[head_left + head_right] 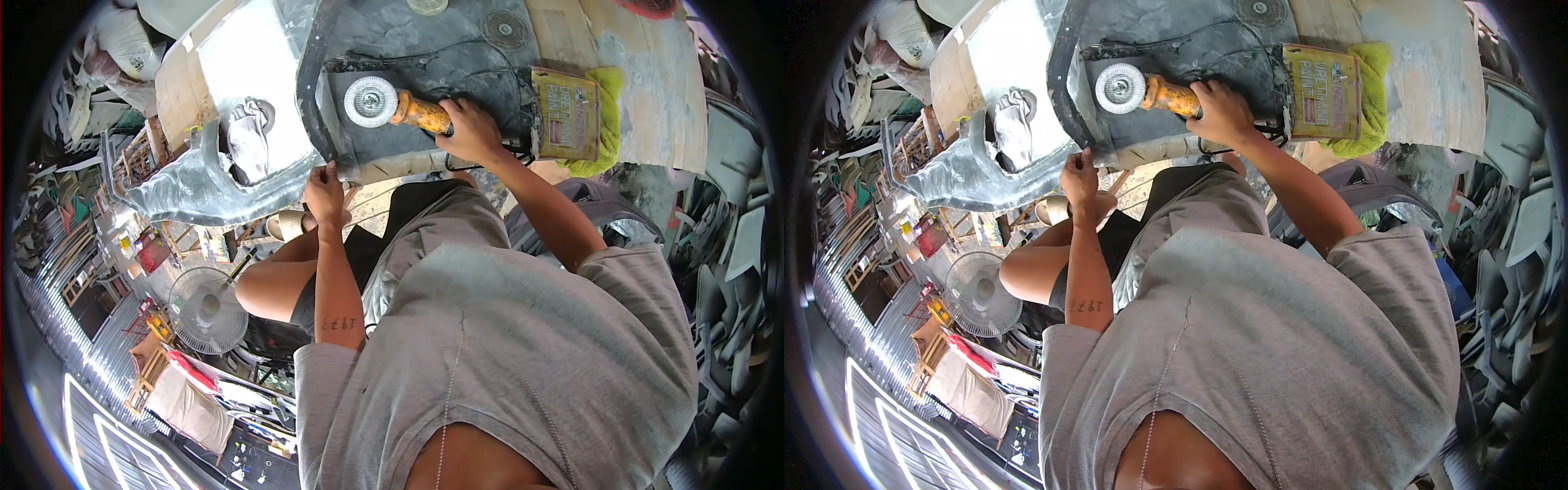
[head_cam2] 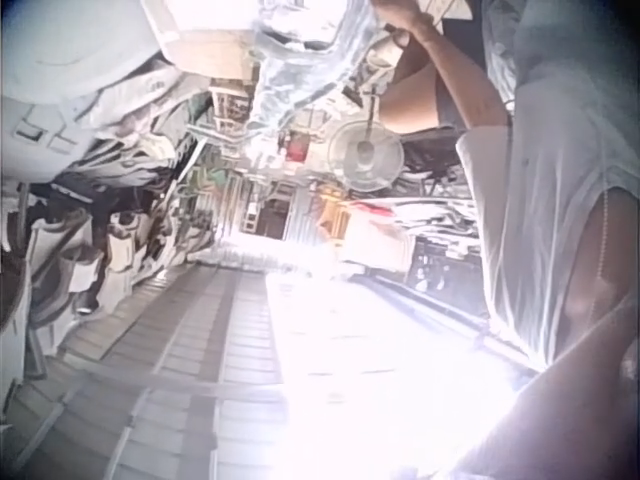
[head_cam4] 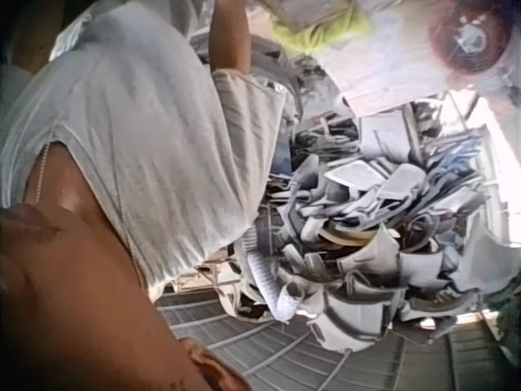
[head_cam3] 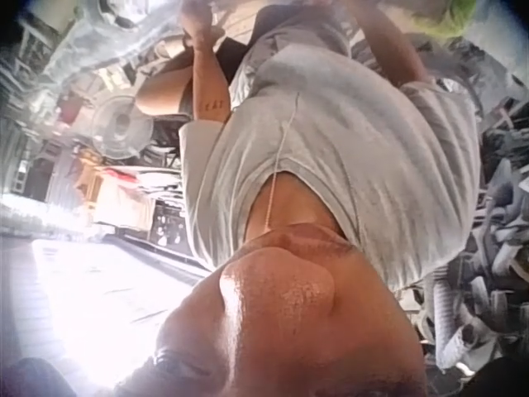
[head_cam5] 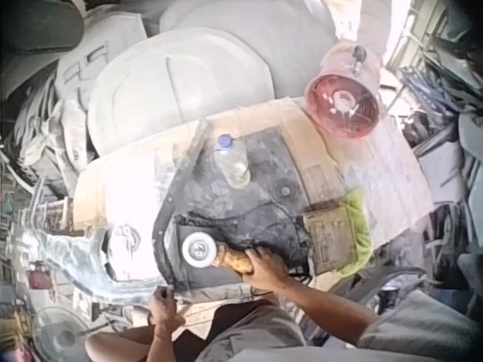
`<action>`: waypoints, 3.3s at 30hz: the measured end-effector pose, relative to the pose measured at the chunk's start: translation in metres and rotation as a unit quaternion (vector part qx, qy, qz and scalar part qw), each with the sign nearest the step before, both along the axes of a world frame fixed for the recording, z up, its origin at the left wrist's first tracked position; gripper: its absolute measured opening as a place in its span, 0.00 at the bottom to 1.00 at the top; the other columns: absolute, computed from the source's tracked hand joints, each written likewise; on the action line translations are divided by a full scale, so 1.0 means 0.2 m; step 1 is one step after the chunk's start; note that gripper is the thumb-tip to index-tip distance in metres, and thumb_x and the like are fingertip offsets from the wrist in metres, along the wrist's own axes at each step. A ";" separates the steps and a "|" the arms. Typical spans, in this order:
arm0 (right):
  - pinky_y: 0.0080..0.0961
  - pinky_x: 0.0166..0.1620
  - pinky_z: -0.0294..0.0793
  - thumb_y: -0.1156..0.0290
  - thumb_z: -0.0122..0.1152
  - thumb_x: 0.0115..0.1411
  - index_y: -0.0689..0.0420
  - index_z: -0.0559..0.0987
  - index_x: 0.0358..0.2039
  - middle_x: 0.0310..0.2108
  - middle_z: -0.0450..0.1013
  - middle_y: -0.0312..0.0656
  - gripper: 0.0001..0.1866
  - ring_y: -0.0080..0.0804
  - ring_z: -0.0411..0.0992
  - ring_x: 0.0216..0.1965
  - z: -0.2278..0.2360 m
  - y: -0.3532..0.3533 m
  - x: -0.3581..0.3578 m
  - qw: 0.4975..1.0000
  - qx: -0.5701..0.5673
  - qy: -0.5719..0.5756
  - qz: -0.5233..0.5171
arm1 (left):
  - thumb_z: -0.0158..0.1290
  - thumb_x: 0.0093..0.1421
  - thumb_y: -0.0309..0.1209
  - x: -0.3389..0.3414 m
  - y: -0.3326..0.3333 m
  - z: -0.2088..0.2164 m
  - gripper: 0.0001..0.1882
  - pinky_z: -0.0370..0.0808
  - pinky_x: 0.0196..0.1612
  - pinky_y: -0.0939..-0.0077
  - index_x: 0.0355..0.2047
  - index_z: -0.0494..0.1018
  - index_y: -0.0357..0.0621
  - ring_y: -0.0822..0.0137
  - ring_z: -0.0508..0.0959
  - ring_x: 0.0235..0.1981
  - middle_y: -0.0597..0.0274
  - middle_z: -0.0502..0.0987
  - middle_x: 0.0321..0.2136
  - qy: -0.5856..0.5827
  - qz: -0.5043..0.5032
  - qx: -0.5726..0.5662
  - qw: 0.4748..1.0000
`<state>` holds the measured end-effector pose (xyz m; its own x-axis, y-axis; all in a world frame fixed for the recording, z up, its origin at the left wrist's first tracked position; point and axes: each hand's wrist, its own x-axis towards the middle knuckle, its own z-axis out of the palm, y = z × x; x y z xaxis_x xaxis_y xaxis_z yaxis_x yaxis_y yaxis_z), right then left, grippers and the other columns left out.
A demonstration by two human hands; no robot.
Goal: Grinding and shaping a large composite automotive body panel using a power angle grinder.
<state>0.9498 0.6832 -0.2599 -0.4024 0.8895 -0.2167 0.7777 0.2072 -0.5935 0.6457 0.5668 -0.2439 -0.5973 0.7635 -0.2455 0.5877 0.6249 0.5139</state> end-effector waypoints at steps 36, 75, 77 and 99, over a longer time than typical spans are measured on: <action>0.45 0.47 0.73 0.57 0.66 0.46 0.56 0.72 0.50 0.43 0.72 0.49 0.31 0.49 0.72 0.47 0.03 0.00 -0.02 0.999 0.033 -0.015 -0.010 | 0.55 0.58 0.36 0.06 -0.30 -0.07 0.36 0.68 0.60 0.57 0.64 0.62 0.32 0.39 0.65 0.62 0.36 0.57 0.66 0.158 -0.042 -0.083 0.983; 0.45 0.48 0.74 0.58 0.66 0.46 0.55 0.72 0.53 0.44 0.73 0.50 0.33 0.50 0.73 0.47 0.04 0.01 -0.04 0.999 0.019 -0.040 -0.008 | 0.59 0.49 0.25 -0.03 0.01 0.27 0.13 0.78 0.41 0.60 0.37 0.79 0.35 0.46 0.82 0.38 0.40 0.81 0.32 0.093 -0.096 -0.221 0.966; 0.45 0.48 0.74 0.58 0.66 0.46 0.55 0.72 0.53 0.44 0.73 0.50 0.33 0.50 0.73 0.47 0.05 0.01 -0.04 0.999 0.020 -0.039 -0.007 | 0.59 0.45 0.23 -0.03 0.00 0.27 0.17 0.78 0.41 0.60 0.38 0.78 0.33 0.45 0.82 0.38 0.39 0.81 0.32 0.104 -0.096 -0.236 0.961; 0.45 0.49 0.73 0.57 0.67 0.46 0.55 0.72 0.55 0.45 0.73 0.51 0.35 0.52 0.74 0.47 0.03 0.00 -0.02 0.999 0.028 -0.042 -0.017 | 0.52 0.51 0.24 -0.06 0.02 0.20 0.11 0.78 0.40 0.54 0.33 0.80 0.36 0.43 0.82 0.37 0.38 0.81 0.32 0.112 -0.087 -0.222 0.965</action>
<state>0.9459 0.6839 -0.2543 -0.3538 0.9140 -0.1987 0.8318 0.2102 -0.5137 0.6334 0.5704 -0.2039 -0.5460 0.7058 -0.4513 0.7680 0.6370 0.0670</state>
